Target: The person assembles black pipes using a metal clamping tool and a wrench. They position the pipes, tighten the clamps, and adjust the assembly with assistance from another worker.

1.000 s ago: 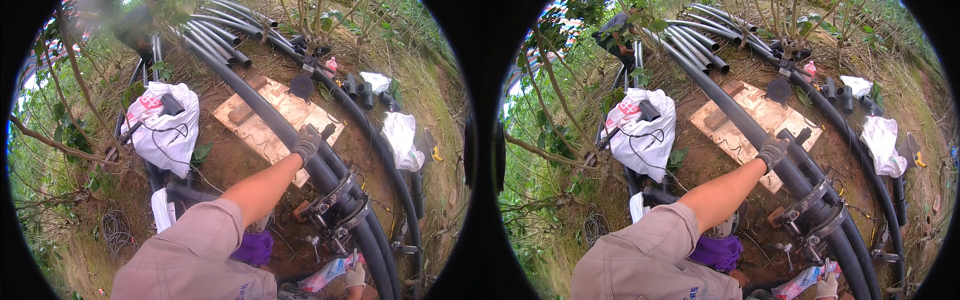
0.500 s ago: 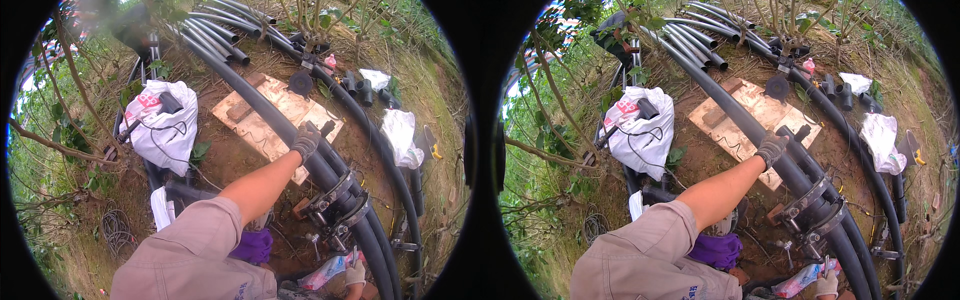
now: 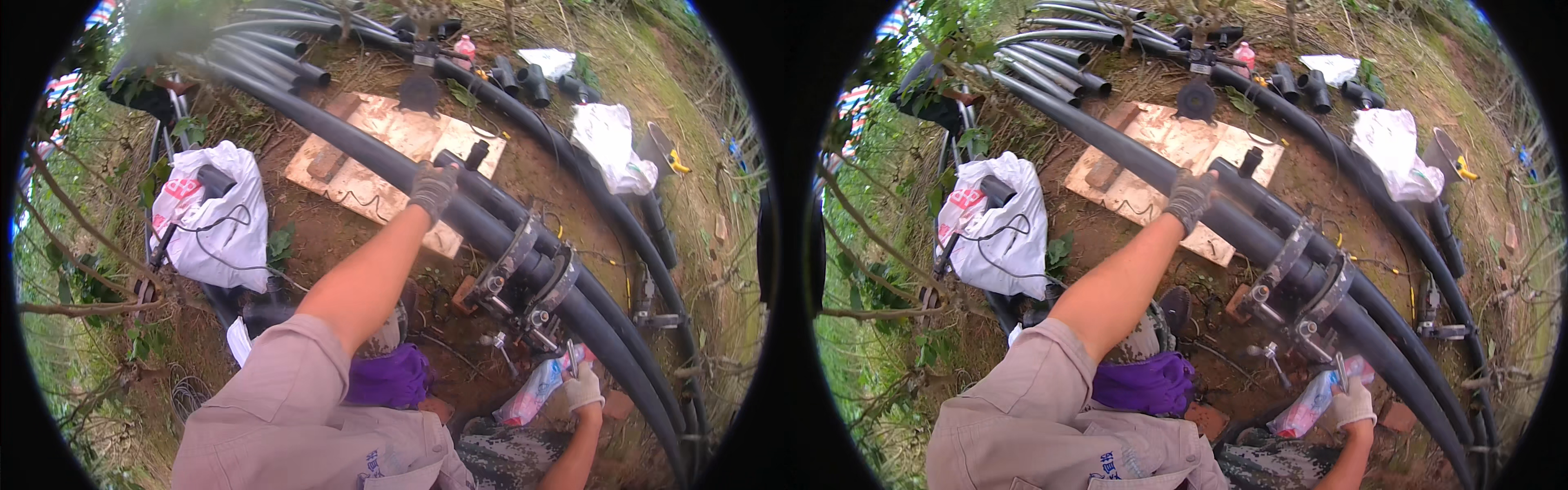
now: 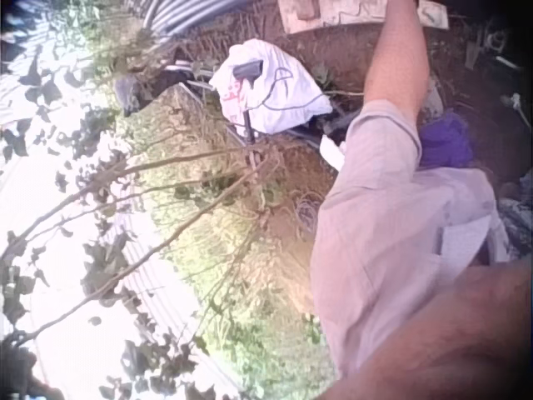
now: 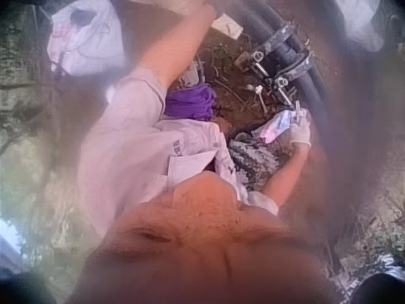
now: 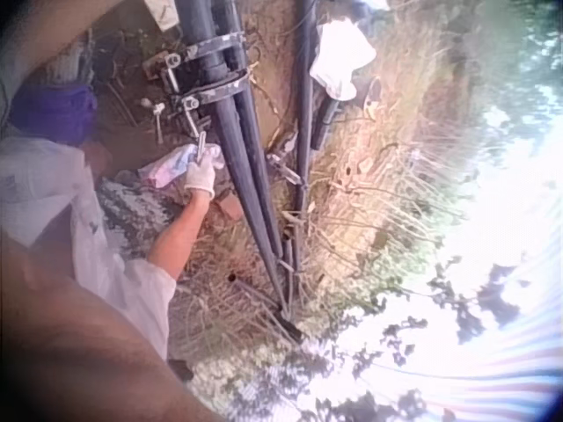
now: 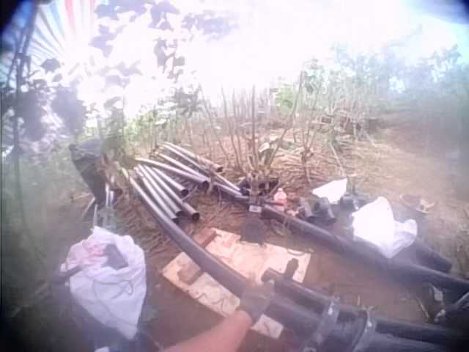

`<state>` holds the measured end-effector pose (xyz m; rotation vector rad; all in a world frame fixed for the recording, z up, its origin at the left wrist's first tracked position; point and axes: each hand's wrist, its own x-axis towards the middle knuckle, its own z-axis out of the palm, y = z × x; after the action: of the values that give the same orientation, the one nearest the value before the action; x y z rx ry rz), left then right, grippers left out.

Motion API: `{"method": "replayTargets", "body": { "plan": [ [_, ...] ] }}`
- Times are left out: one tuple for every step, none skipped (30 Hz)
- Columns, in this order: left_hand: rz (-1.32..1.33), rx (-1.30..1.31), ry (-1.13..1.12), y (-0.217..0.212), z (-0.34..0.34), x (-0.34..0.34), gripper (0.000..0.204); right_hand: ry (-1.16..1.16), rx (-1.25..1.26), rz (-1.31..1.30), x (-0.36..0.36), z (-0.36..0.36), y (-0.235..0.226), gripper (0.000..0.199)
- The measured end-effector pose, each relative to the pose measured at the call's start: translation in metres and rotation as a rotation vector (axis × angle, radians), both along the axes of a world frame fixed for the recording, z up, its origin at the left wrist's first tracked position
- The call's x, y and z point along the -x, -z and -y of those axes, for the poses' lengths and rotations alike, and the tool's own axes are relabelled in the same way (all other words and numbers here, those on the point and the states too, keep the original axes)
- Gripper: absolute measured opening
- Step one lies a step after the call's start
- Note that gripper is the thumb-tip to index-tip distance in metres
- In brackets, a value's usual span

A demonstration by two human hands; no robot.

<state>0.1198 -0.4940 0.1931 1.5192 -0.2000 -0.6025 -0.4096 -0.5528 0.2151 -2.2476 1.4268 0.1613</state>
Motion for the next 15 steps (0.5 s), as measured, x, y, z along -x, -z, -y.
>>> {"method": "replayTargets", "body": {
  "plan": [
    [-0.06, -0.023, -0.004, -0.005, -0.012, -0.004, 0.083, 0.003, -0.042, -0.014, -0.013, -0.004, -0.009, 0.03],
    [-0.104, -0.053, -0.03, -0.014, -0.035, -0.011, 0.081, 0.071, -0.121, -0.03, -0.04, -0.012, -0.021, 0.033],
    [-0.071, -0.049, -0.037, -0.015, -0.038, -0.016, 0.08, -0.039, -0.049, -0.064, -0.031, -0.002, -0.012, 0.034],
    [-0.069, -0.117, -0.063, -0.022, -0.037, -0.011, 0.079, -0.046, -0.063, -0.081, -0.029, 0.001, -0.009, 0.036],
    [-0.061, -0.121, -0.047, -0.025, -0.036, -0.009, 0.079, -0.053, -0.046, -0.096, -0.027, 0.002, -0.01, 0.037],
    [-0.051, -0.118, -0.034, -0.026, -0.032, -0.006, 0.078, -0.039, -0.046, -0.095, -0.018, 0.005, -0.009, 0.037],
    [-0.054, -0.115, -0.024, -0.026, -0.028, -0.002, 0.079, -0.025, -0.049, -0.088, -0.013, 0.004, -0.013, 0.037],
    [-0.05, -0.118, -0.027, -0.027, -0.027, -0.002, 0.08, -0.023, -0.056, -0.073, -0.013, 0.002, -0.012, 0.037],
    [-0.047, -0.121, -0.018, -0.027, -0.026, 0.0, 0.082, -0.017, -0.067, -0.072, -0.01, 0.001, -0.011, 0.037],
    [-0.044, -0.126, -0.013, -0.026, -0.025, 0.003, 0.083, -0.015, -0.077, -0.072, -0.008, 0.002, -0.01, 0.037],
    [-0.048, -0.125, -0.009, -0.025, -0.025, 0.003, 0.083, -0.017, -0.088, -0.071, -0.008, 0.001, -0.009, 0.038],
    [-0.053, -0.123, -0.009, -0.024, -0.024, 0.003, 0.083, -0.015, -0.098, -0.065, -0.009, 0.0, -0.01, 0.037],
    [-0.048, -0.14, -0.003, -0.023, -0.024, 0.003, 0.082, -0.016, -0.107, -0.06, -0.01, -0.001, -0.013, 0.037],
    [-0.043, -0.156, 0.003, -0.023, -0.024, 0.003, 0.082, -0.017, -0.116, -0.056, -0.012, -0.003, -0.016, 0.037],
    [-0.039, -0.171, 0.008, -0.024, -0.024, 0.003, 0.082, -0.014, -0.118, -0.066, -0.012, -0.003, -0.017, 0.037]
  ]
}}
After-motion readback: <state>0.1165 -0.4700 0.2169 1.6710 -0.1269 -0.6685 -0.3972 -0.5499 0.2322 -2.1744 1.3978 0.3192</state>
